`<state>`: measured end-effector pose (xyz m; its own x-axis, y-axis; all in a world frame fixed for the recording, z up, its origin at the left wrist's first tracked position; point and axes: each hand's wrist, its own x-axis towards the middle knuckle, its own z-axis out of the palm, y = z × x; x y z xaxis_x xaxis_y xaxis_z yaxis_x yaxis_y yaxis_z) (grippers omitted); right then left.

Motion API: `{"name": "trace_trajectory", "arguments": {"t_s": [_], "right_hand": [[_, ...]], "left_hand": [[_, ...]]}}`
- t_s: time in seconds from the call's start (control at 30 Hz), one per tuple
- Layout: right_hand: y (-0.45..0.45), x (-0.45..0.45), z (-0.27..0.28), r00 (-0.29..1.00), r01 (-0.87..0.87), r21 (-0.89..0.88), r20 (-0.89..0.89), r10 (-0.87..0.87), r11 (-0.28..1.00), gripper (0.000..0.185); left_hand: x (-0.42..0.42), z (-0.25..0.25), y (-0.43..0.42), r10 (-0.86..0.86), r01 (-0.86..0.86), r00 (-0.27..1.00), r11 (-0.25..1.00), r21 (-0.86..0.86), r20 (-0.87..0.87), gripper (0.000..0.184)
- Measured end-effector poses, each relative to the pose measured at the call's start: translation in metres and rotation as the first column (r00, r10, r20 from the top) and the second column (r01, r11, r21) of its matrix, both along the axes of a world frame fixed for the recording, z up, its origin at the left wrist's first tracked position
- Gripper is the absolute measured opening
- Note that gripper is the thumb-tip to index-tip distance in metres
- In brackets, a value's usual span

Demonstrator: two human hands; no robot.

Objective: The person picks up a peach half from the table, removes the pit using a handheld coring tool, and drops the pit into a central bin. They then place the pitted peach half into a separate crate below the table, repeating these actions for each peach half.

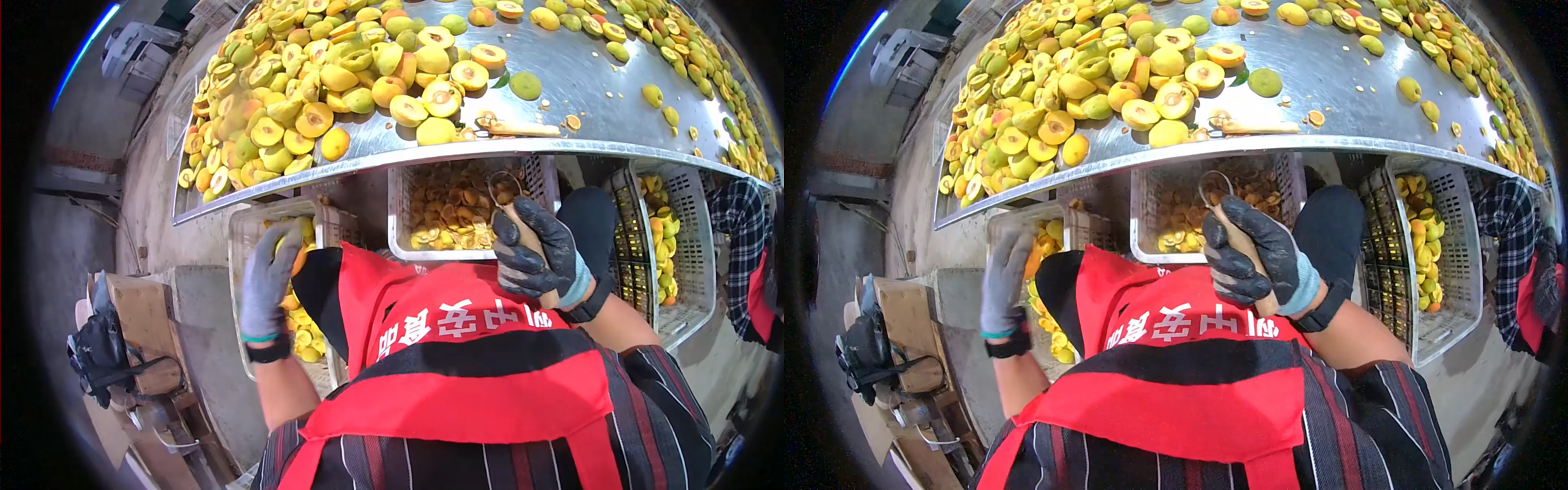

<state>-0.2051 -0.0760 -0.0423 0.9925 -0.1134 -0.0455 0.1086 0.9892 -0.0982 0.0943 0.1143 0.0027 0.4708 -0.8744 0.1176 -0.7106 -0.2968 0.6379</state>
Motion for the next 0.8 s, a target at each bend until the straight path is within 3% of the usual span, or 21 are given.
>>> {"name": "trace_trajectory", "arguments": {"t_s": [0.07,0.13,0.2,0.27,0.33,0.4,0.47,0.53,0.57,0.6,0.63,0.67,0.7,0.73,0.8], "right_hand": [[0.001,-0.005,-0.002,1.000,0.008,0.001,-0.015,-0.008,1.000,0.039],[0.001,-0.003,0.000,0.998,0.026,-0.050,-0.062,-0.029,0.998,0.039],[0.003,0.002,0.002,0.996,0.030,-0.084,-0.076,-0.037,0.996,0.038],[0.007,0.007,0.006,0.990,0.059,-0.172,-0.120,-0.080,0.983,0.035],[0.009,0.009,0.011,0.987,0.067,-0.197,-0.132,-0.094,0.978,0.034],[0.011,0.007,0.015,0.978,0.079,-0.236,-0.171,-0.121,0.969,0.034],[0.011,0.003,0.009,0.978,0.080,-0.219,-0.173,-0.119,0.972,0.035],[0.010,0.000,0.011,0.969,0.083,-0.240,-0.209,-0.135,0.967,0.036],[0.009,-0.001,0.012,0.969,0.089,-0.245,-0.203,-0.141,0.965,0.036],[0.008,-0.001,0.012,0.950,0.073,-0.369,-0.258,-0.178,0.926,0.034],[0.008,-0.001,0.011,0.925,0.050,-0.483,-0.308,-0.223,0.874,0.031],[0.008,0.001,0.015,0.924,0.057,-0.478,-0.308,-0.227,0.876,0.031],[0.008,0.006,0.023,0.889,-0.015,-0.581,-0.380,-0.255,0.814,0.028],[0.008,0.011,0.027,0.847,-0.100,-0.666,-0.446,-0.288,0.739,0.025],[0.003,0.023,0.031,0.863,-0.185,-0.780,-0.420,-0.281,0.598,0.025]], "left_hand": [[0.026,0.011,0.016,0.110,-0.308,0.869,0.883,0.354,0.483,0.031],[0.041,0.018,-0.006,0.164,-0.341,0.856,0.892,0.297,0.491,0.037],[0.055,0.009,-0.042,0.206,-0.207,0.978,0.978,-0.011,-0.029,0.045],[0.052,0.007,-0.094,0.136,-0.131,0.991,0.978,0.164,-0.018,0.052],[0.046,-0.009,-0.138,0.098,-0.219,0.929,0.924,0.315,0.357,0.051],[0.051,-0.028,-0.167,-0.058,-0.215,0.906,0.789,0.576,0.419,0.054],[0.050,-0.036,-0.184,-0.032,-0.239,0.909,0.778,0.582,0.415,0.052],[0.046,-0.037,-0.187,-0.035,-0.212,0.894,0.846,0.490,0.447,0.054],[0.047,-0.038,-0.185,0.036,-0.191,0.936,0.889,0.417,0.351,0.055],[0.051,-0.043,-0.182,0.094,-0.176,0.966,0.924,0.341,0.243,0.055],[0.057,-0.054,-0.180,0.132,-0.121,0.990,0.976,0.180,-0.052,0.053],[0.044,-0.043,-0.172,0.107,-0.118,0.792,0.993,0.022,-0.601,0.049],[0.025,-0.030,-0.161,-0.075,-0.118,0.531,0.980,-0.162,-0.844,0.047],[0.006,-0.021,-0.152,-0.286,-0.188,0.204,0.927,-0.324,-0.936,0.045],[-0.019,-0.014,-0.136,-0.427,-0.179,-0.187,0.901,-0.396,-0.885,0.047]]}}
